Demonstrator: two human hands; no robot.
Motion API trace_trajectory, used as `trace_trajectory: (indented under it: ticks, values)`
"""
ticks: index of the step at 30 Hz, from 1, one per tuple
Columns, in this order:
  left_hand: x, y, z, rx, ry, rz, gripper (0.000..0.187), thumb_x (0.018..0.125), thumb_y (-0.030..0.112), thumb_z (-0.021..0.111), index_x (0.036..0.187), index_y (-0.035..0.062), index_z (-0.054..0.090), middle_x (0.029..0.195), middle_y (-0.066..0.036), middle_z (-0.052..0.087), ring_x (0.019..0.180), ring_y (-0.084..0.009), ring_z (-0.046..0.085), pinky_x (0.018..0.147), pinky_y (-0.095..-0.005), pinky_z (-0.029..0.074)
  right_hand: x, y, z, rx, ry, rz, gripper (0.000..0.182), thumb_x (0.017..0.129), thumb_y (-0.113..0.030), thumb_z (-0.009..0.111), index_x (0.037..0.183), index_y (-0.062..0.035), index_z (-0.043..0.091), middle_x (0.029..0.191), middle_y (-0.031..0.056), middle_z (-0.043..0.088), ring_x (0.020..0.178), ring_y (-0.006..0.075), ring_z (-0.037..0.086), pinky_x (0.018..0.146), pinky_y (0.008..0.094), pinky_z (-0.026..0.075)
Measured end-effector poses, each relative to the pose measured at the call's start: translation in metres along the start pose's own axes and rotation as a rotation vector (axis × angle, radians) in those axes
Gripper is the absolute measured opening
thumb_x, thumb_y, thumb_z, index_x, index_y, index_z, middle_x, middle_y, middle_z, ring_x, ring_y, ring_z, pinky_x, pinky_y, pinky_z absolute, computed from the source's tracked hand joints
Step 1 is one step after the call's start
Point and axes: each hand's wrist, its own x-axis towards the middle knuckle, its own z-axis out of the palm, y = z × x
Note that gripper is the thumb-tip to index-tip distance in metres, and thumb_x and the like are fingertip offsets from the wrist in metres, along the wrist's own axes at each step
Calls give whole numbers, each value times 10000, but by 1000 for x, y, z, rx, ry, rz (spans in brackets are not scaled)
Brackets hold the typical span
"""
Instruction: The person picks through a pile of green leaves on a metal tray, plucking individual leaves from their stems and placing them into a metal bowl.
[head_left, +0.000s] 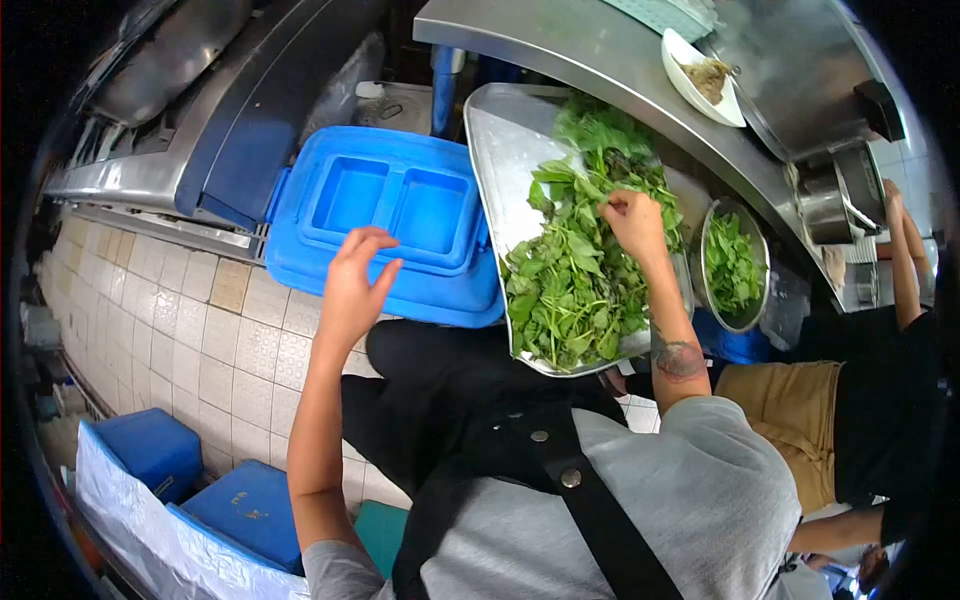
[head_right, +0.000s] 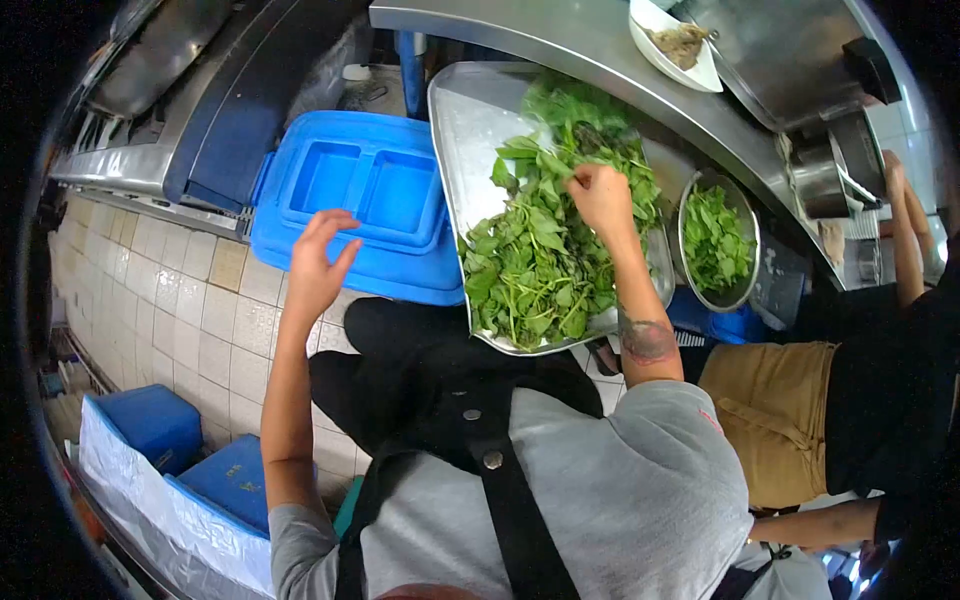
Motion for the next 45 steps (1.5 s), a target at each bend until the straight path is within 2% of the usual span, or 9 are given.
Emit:
trace_trajectory:
  ticks: [4,5,13,17,21,25,28,32,45]
  values:
    - [-23,-5,-20,9,4,-95,192,792,13,670,979,-13,634,1045,-187,619,1004,-357,604,871,-392,470,13,21,-4,341,172,134,232,842,-207,682,864,24,678,720,116,688,623,193,643,596,335,484]
    - [-31,-7,-22,22,-1,-114,191,793,10,668,980,-14,635,1044,-188,620,1002,-356,605,870,-391,470,24,46,5,549,117,79,196,887,-197,658,908,-2,662,724,26,657,617,118,574,551,301,451]
    - [-20,16,-19,49,22,-150,193,794,11,668,984,-11,642,1029,-175,629,995,-343,610,881,-380,468,19,2,-27,1339,-145,421,97,888,-168,668,976,-141,639,765,-65,577,637,86,536,547,250,437]
    - [8,42,13,2,-18,-12,198,796,35,676,987,-5,641,1028,-164,627,1003,-331,609,883,-376,471,14,30,-20,1266,-326,207,174,883,-159,664,1052,-120,661,790,-38,622,664,86,566,587,249,464]
    - [25,75,36,-47,-114,125,220,797,56,682,1008,11,637,1063,-158,613,1011,-333,603,879,-376,472,-1,18,-21,466,109,15,353,830,-124,684,1156,-2,627,893,127,679,823,209,682,701,330,528]
    - [28,73,39,-53,-133,151,232,795,70,689,1015,17,640,1080,-159,605,1013,-338,602,879,-382,473,-26,-2,-27,307,496,7,313,842,-241,679,1053,-10,682,888,187,696,768,297,693,709,402,528]
    - [31,56,31,-66,-168,149,225,795,74,691,1008,18,645,1087,-164,602,1015,-347,600,880,-386,474,-41,-27,-32,159,64,190,353,842,-348,682,890,0,722,754,201,685,700,315,682,676,411,522]
    - [46,37,9,-68,-198,141,230,782,48,698,1006,24,653,1086,-170,619,1037,-330,605,898,-376,473,-29,-35,11,-9,154,264,343,791,-376,721,805,-33,734,723,190,676,697,353,665,677,430,525]
    - [41,42,-3,-17,-208,184,220,785,50,690,996,10,640,1071,-171,597,996,-351,597,876,-389,477,-19,-9,19,399,189,233,197,793,-212,666,865,-33,705,753,137,701,678,223,679,652,330,514]
